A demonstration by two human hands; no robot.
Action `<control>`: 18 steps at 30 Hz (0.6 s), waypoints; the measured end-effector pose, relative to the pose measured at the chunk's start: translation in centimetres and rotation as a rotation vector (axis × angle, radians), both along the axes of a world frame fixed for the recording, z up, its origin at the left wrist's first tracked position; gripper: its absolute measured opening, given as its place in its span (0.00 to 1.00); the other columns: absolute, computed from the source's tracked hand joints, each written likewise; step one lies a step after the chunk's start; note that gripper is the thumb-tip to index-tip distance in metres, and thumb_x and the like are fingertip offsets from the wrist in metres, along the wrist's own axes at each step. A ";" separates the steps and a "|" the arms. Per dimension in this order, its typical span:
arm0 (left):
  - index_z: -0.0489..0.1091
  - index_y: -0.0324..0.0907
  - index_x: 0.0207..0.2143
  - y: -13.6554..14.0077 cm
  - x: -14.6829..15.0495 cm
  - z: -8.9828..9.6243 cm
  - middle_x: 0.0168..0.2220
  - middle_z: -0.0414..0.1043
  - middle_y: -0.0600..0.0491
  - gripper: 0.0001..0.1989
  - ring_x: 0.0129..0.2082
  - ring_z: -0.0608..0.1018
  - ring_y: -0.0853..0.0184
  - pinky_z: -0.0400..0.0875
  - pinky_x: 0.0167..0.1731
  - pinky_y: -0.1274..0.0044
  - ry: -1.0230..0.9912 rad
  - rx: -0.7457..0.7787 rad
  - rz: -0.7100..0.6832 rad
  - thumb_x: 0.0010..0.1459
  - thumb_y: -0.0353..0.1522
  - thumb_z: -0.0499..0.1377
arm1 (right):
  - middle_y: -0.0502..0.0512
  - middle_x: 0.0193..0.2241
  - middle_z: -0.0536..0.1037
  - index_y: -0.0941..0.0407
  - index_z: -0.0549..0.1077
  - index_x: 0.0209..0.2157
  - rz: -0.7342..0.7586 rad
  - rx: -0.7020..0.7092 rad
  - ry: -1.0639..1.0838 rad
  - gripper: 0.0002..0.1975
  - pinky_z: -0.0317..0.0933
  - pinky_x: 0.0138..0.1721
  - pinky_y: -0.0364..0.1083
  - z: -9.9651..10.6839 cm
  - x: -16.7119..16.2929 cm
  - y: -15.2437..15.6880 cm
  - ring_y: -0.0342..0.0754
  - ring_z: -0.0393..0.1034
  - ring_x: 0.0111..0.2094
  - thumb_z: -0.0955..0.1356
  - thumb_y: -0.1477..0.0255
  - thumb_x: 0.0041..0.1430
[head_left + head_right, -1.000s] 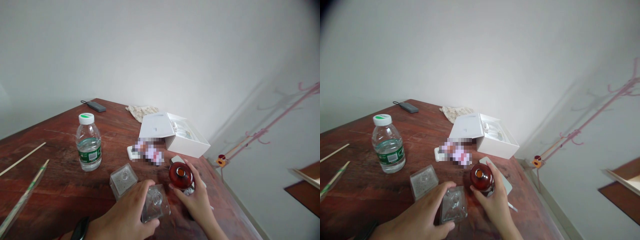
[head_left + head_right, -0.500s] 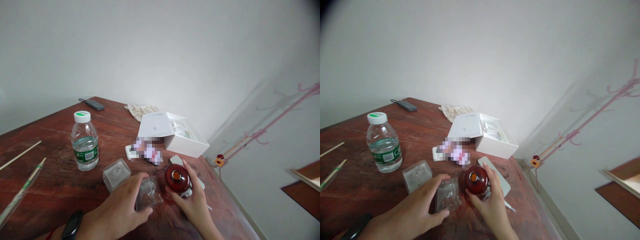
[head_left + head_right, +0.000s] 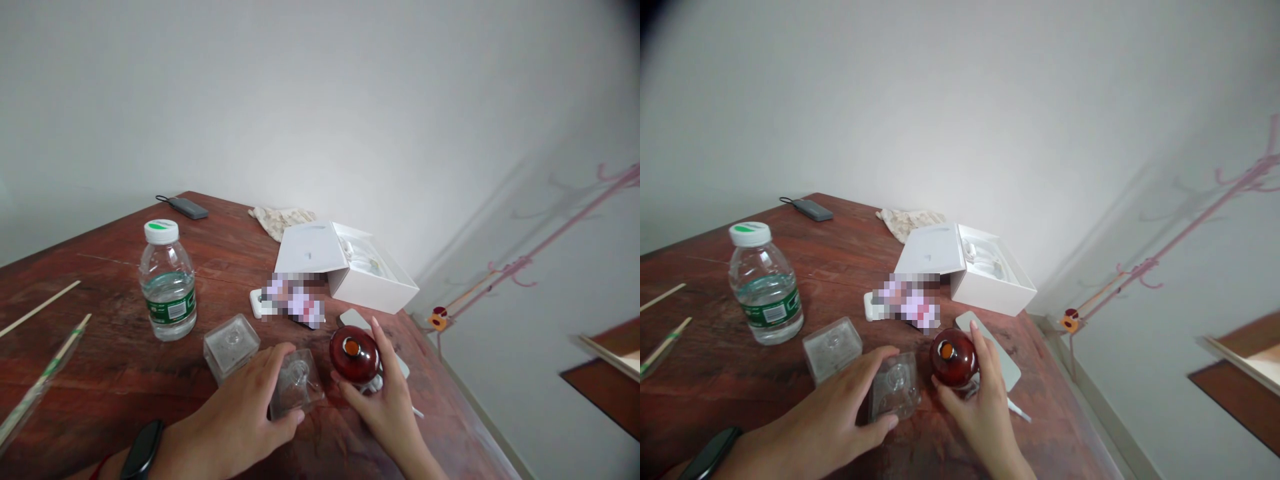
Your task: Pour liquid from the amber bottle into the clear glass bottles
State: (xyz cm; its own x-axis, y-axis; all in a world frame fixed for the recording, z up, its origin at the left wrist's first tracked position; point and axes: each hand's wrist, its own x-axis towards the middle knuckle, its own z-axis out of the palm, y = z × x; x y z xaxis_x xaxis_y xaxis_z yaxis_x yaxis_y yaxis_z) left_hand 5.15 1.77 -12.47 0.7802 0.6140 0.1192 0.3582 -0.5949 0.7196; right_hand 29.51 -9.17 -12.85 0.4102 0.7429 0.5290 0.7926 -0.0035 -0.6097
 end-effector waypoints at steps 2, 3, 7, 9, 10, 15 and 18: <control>0.56 0.42 0.69 0.1 -0.1 -0.4 0.69 0.67 0.37 0.37 0.68 0.73 0.48 0.68 0.69 0.55 -0.008 0.025 -0.007 0.61 0.35 0.64 | 0.63 0.66 0.73 0.47 0.55 0.75 0.003 -0.018 0.042 0.50 0.64 0.67 0.67 0.0 0.0 0.1 0.67 0.70 0.66 0.77 0.64 0.55; 0.56 0.43 0.69 0.1 -0.1 -0.6 0.69 0.68 0.36 0.36 0.67 0.74 0.48 0.69 0.68 0.55 -0.012 0.041 -0.010 0.62 0.35 0.64 | 0.63 0.66 0.73 0.47 0.55 0.75 0.009 -0.027 0.069 0.51 0.63 0.68 0.68 0.0 0.1 0.1 0.67 0.70 0.66 0.77 0.64 0.55; 0.45 0.46 0.73 -0.4 0.0 -1.4 0.72 0.62 0.35 0.41 0.71 0.69 0.47 0.70 0.68 0.53 -0.078 0.194 0.000 0.64 0.32 0.63 | 0.64 0.67 0.73 0.47 0.53 0.76 0.009 -0.027 0.163 0.53 0.61 0.69 0.69 0.2 0.0 0.2 0.68 0.70 0.67 0.78 0.61 0.54; 0.35 0.50 0.75 -0.9 0.0 -0.8 0.77 0.52 0.37 0.46 0.75 0.62 0.48 0.68 0.69 0.53 -0.135 0.285 -0.006 0.66 0.29 0.61 | 0.64 0.67 0.74 0.48 0.53 0.76 0.010 -0.020 0.197 0.54 0.61 0.68 0.70 0.4 -0.1 0.2 0.68 0.70 0.67 0.79 0.61 0.54; 0.33 0.51 0.76 -1.1 0.0 0.0 0.78 0.49 0.39 0.47 0.76 0.60 0.49 0.67 0.70 0.53 -0.163 0.315 -0.022 0.67 0.29 0.61 | 0.65 0.67 0.74 0.48 0.53 0.76 0.015 -0.018 0.212 0.54 0.61 0.69 0.70 0.5 -0.1 0.2 0.68 0.70 0.67 0.79 0.61 0.53; 0.47 0.49 0.74 1.0 0.5 6.9 0.73 0.60 0.44 0.31 0.73 0.65 0.55 0.65 0.72 0.61 -0.353 0.418 0.046 0.74 0.33 0.55 | 0.62 0.70 0.70 0.48 0.59 0.73 0.053 0.000 0.258 0.49 0.55 0.72 0.68 0.7 -0.1 0.3 0.66 0.66 0.70 0.79 0.62 0.53; 0.63 0.47 0.66 4.4 2.2 10.8 0.65 0.71 0.47 0.25 0.65 0.74 0.54 0.67 0.69 0.61 -0.215 0.495 0.057 0.68 0.30 0.60 | 0.62 0.68 0.72 0.49 0.60 0.73 0.051 0.026 0.299 0.50 0.58 0.71 0.67 1.0 -0.3 0.3 0.66 0.68 0.68 0.80 0.62 0.52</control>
